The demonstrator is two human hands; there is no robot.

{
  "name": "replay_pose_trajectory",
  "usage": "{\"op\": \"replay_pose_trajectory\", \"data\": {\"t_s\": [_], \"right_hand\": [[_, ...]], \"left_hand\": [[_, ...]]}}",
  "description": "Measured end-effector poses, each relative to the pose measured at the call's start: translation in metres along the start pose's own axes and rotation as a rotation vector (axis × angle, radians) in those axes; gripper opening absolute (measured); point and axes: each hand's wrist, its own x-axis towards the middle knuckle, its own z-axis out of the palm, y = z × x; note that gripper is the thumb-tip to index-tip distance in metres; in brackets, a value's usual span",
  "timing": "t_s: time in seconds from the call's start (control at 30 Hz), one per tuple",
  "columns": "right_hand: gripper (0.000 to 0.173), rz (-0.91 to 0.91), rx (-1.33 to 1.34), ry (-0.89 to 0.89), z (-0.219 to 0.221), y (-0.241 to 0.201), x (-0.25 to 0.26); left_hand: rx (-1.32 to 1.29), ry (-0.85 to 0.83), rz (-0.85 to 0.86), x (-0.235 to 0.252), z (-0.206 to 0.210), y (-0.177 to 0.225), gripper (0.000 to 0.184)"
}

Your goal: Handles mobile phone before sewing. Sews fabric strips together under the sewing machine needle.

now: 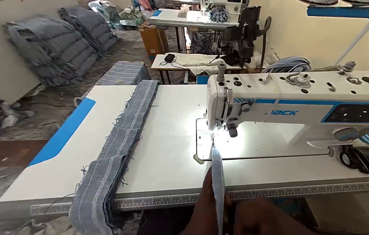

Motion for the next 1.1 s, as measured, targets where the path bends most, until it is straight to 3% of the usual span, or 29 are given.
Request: {"op": "replay_pose_trajectory", "data": {"t_s": [0.1,0.17,0.23,0.33,0.4,0.5,0.67,0.83,1.1], "right_hand": [[0.023,0.263,-0.158,0.509,0.004,0.034,0.053],[0.029,0.393,-0.289,0.586,0.003,0.047,0.091],[0.045,0.494,-0.427,0.562,0.002,0.056,0.124],[0.027,0.543,-0.631,0.559,0.0,0.057,0.144],[0.037,0.542,-0.722,0.504,0.005,0.05,0.139],[0.054,0.516,-0.751,0.465,0.014,0.049,0.124],[0.06,0.531,-0.696,0.457,0.014,0.052,0.12],[0.059,0.484,-0.7,0.471,0.015,0.055,0.116],[0.055,0.48,-0.676,0.428,0.012,0.052,0.115]], "left_hand": [[0.229,-0.019,0.09,-0.017,-0.009,-0.016,0.085],[0.384,-0.037,0.075,-0.019,-0.01,-0.015,0.085],[0.55,-0.067,0.051,-0.02,-0.011,-0.011,0.081],[0.754,-0.085,-0.01,-0.023,-0.009,-0.004,0.077],[0.8,-0.132,-0.04,-0.022,-0.008,0.003,0.082],[0.762,-0.159,-0.035,-0.022,-0.009,0.002,0.081],[0.614,-0.11,-0.024,-0.019,-0.006,-0.012,0.065],[0.467,-0.095,-0.058,-0.018,-0.004,-0.013,0.064],[0.443,-0.101,-0.038,-0.016,-0.009,-0.018,0.061]]}}
